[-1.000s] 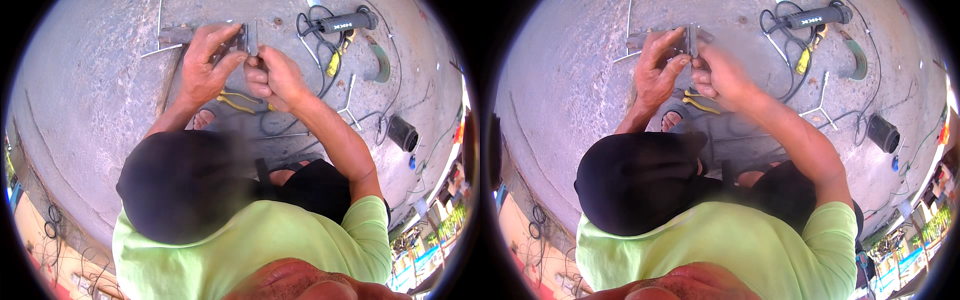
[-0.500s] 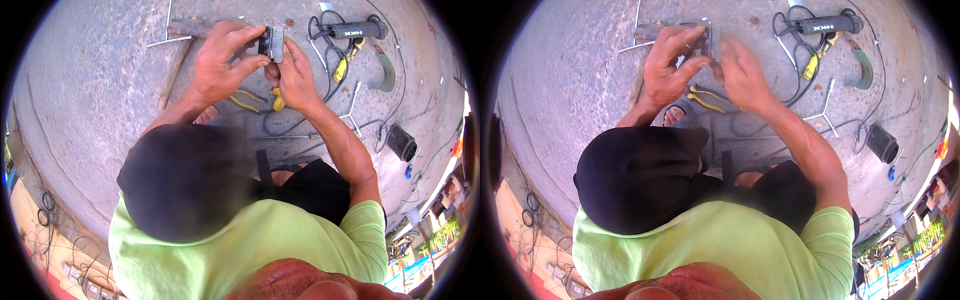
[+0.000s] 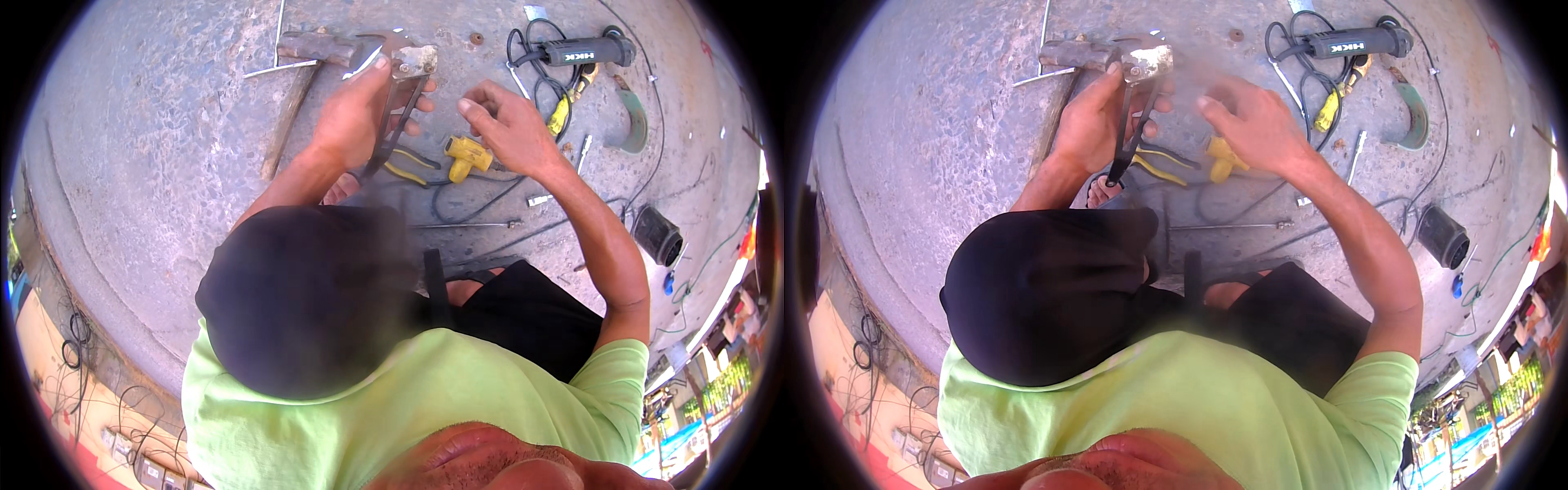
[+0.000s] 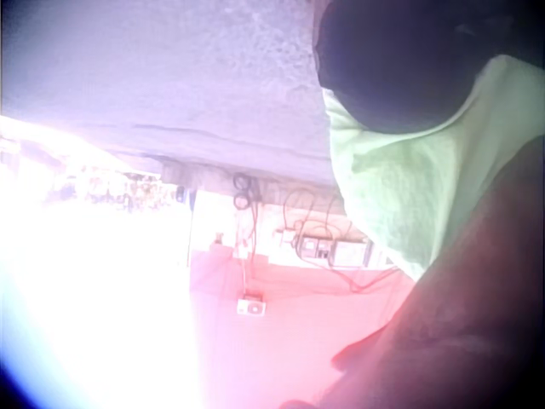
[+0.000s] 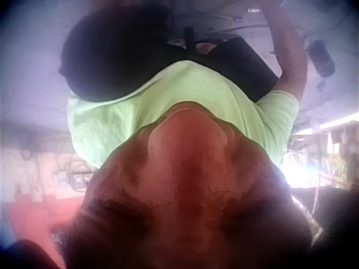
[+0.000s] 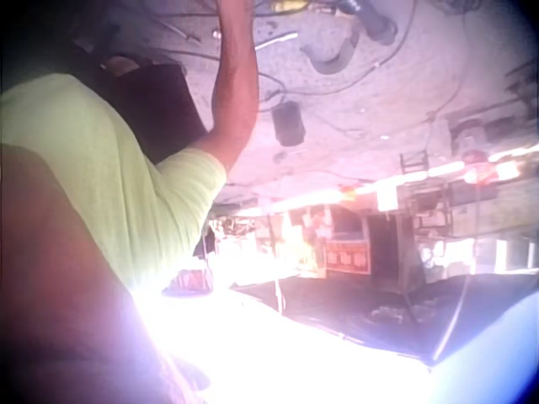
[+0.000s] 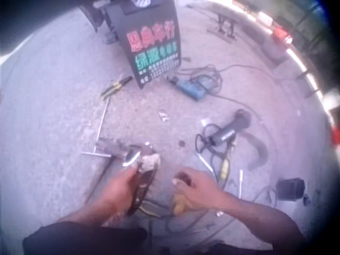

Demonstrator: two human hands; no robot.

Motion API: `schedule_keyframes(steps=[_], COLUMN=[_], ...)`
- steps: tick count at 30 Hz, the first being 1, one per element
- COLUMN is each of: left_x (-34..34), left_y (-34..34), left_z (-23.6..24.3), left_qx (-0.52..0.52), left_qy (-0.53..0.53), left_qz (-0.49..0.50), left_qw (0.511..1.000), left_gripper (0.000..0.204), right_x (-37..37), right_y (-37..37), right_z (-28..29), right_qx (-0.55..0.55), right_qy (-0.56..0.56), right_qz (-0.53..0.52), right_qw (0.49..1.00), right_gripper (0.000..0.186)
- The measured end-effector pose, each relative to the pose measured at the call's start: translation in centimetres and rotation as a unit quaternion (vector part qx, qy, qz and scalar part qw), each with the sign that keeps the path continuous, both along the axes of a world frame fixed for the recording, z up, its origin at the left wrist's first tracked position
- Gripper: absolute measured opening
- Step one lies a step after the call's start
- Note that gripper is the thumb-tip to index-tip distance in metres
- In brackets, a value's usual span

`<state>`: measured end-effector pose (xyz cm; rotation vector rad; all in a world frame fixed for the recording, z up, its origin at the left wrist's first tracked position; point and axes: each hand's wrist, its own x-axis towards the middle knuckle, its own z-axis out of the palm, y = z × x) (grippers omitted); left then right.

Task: The person manipulates a small metal bracket assembly by hand and with tools, using a screwdriver to turn a screw and pliers to grip and move the components.

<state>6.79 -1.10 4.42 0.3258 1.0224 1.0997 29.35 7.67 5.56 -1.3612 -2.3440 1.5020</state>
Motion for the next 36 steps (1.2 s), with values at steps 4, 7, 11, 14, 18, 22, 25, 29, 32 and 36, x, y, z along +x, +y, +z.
schedule_keyframes(steps=[4,7,11,14,18,22,25,29,32,36], left_x=[-0.7,-1.0,-1.3,-1.7,-1.4,-1.9,-2.0,-1.8,-1.7,-1.6], left_y=[-0.1,0.2,-0.3,-0.4,0.0,-0.2,-0.1,-0.1,0.4,1.2], left_z=[0.2,-0.3,-1.0,-1.6,-1.8,-2.1,-2.1,-2.5,-2.7,-2.2], left_qx=[0.003,0.006,0.010,0.028,0.022,0.016,0.008,-0.001,-0.005,0.006], left_qy=[-0.034,-0.042,-0.052,-0.061,-0.066,-0.054,-0.043,-0.029,-0.038,-0.070], left_qz=[0.009,0.015,0.033,0.026,0.027,0.049,0.057,0.058,0.068,0.088], left_qw=[0.999,0.999,0.998,0.997,0.997,0.997,0.997,0.998,0.997,0.994], left_gripper=[0.053,0.053,0.056,0.059,0.058,0.057,0.056,0.056,0.058,0.061], right_x=[6.6,11.4,15.7,15.1,16.9,16.3,15.2,14.2,13.8,13.1], right_y=[4.6,7.0,7.5,7.5,8.1,7.3,6.8,6.2,5.9,5.7], right_z=[-3.4,-5.8,-8.0,-8.1,-10.2,-9.3,-8.7,-8.4,-8.5,-7.8], right_qx=[0.101,0.117,0.088,0.076,0.077,0.072,0.106,0.150,0.134,0.071], right_qy=[-0.253,-0.352,-0.401,-0.386,-0.379,-0.375,-0.379,-0.412,-0.427,-0.434], right_qz=[0.015,-0.014,-0.047,-0.072,-0.169,-0.158,-0.118,-0.052,-0.050,-0.111], right_qw=[0.962,0.928,0.911,0.917,0.906,0.911,0.912,0.897,0.893,0.891], right_gripper=[0.042,0.047,0.058,0.063,0.067,0.070,0.070,0.073,0.070,0.066])
